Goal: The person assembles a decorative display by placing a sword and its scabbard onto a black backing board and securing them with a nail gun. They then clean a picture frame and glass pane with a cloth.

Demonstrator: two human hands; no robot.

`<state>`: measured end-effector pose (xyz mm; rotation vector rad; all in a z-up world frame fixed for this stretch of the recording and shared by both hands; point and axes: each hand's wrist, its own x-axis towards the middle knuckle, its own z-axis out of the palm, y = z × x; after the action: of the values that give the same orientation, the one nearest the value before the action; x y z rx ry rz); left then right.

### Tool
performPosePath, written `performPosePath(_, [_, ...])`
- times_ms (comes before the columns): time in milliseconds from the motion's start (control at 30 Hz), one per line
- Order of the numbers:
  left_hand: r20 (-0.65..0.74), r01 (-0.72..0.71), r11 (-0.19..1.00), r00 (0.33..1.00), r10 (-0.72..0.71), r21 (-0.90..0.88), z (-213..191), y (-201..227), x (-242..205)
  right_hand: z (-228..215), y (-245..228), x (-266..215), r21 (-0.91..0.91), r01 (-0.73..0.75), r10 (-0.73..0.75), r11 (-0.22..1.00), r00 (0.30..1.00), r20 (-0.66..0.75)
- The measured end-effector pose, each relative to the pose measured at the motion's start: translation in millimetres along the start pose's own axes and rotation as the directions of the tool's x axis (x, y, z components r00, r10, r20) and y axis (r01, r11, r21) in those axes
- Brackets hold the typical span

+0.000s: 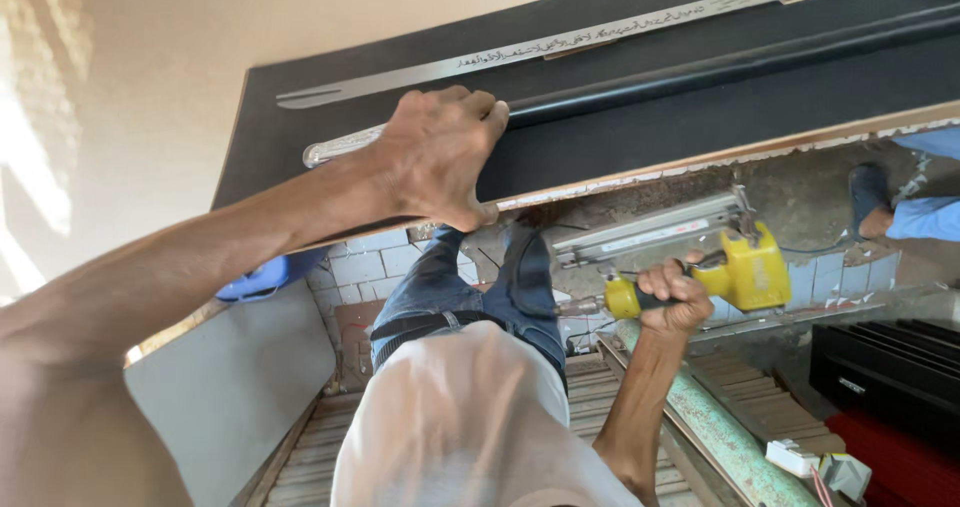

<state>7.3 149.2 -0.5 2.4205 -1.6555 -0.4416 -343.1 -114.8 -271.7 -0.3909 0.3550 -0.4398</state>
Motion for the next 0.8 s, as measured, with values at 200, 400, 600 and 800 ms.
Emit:
performPosePath(200, [0.09,-0.016,0.995,0.996,0.025,-0.095,-39.0,-34.3,19.8,61.3,52.8,55.5,0.066,-0.187,0.173,0.98,0.97,0.173])
performPosePath(400, [-0.099,-0.115,0.986,0.99,0.103,-0.122,-46.4,-45.7,19.6,102.5,80.2,88.8,0.066,-0.223,0.204,0.973,0.953,0.222])
performPosePath(600, [0.074,0.027,0.978,0.997,-0.012,-0.206,-44.1,-41.8,15.4,106.5,87.2,87.6,0.109,-0.257,0.232,0.96,0.952,0.202])
performPosePath(800, [0.131,0.043,0.975,0.991,-0.014,-0.217,-54.6,-38.1,23.3,83.7,93.8,99.5,0.122,-0.374,0.321,0.919,0.894,0.313])
